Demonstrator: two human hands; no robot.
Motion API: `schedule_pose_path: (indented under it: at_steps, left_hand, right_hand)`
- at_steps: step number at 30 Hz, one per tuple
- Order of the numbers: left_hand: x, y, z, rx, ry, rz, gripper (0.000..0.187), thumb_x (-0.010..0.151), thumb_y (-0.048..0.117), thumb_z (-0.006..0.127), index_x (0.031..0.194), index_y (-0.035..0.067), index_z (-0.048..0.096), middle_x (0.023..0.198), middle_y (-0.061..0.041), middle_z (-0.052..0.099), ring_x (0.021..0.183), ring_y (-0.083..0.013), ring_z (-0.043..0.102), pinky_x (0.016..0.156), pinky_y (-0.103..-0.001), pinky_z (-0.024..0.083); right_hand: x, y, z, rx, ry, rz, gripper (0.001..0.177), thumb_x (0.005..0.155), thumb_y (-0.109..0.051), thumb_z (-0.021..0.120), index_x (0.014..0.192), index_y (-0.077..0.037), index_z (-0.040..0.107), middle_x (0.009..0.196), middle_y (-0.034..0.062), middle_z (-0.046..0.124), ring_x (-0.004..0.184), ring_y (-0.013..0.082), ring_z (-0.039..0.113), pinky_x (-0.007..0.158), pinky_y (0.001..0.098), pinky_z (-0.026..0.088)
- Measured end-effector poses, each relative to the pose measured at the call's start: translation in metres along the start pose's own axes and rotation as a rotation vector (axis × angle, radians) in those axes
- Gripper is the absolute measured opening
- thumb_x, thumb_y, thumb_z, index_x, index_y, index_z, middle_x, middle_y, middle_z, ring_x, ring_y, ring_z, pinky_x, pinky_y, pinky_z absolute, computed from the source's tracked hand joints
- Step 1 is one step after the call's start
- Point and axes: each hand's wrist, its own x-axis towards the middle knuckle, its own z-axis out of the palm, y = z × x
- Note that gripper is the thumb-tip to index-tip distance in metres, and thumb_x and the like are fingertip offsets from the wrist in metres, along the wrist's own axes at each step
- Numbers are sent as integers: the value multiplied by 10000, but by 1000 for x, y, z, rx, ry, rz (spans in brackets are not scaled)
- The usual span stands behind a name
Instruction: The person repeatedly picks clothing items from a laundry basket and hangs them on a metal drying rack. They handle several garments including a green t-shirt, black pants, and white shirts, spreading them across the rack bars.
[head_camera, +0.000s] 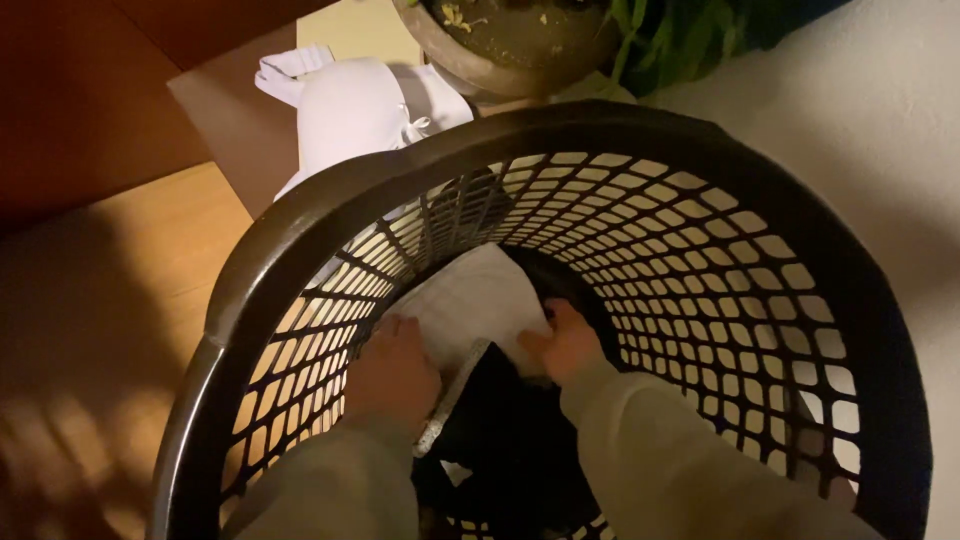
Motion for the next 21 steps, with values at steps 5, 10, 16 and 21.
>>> schedule_pose_path:
  at_steps: [5,10,16,21]
  left_hand:
    - [-20,22,-33,-242,6,-50,586,885,390,567,1408,125,552,1462,-133,558,1305,-358,580,920,-557,568]
    - [-58,51,-139,-546,-337,-126,704,919,485,519,1537,155,454,1554,-129,501,1420,-366,494,1115,-575,463]
    - [-77,74,-148,-1047,-367,-241,841,912,602,532,1613,181,336,1633,-110,399,1496,-306,405,1200,-477,389]
    - [-96,74,-149,-1407,-181,-381,597,813,521,599,1286,171,701,1340,-12,696,1230,-142,603,1032,-296,439]
  right_hand:
    - [-16,-20,-7,36,-87,-35,548,912,-421,659,1335,-75,679,1296,191,698,1263,395,629,1100,498,517]
    - [-38,-20,-23,202,-69,-116,448,879,-402,693,1172,-71,769,1129,175,755,1133,351,695,1000,475,557]
    - [-101,-42,-47,420,-102,-202,383,830,-297,735,1088,-22,800,991,164,754,986,299,685,888,447,561]
    - [-153,-73,-81,528,-103,-265,272,805,-147,643,970,-5,807,882,88,726,841,199,627,741,359,480]
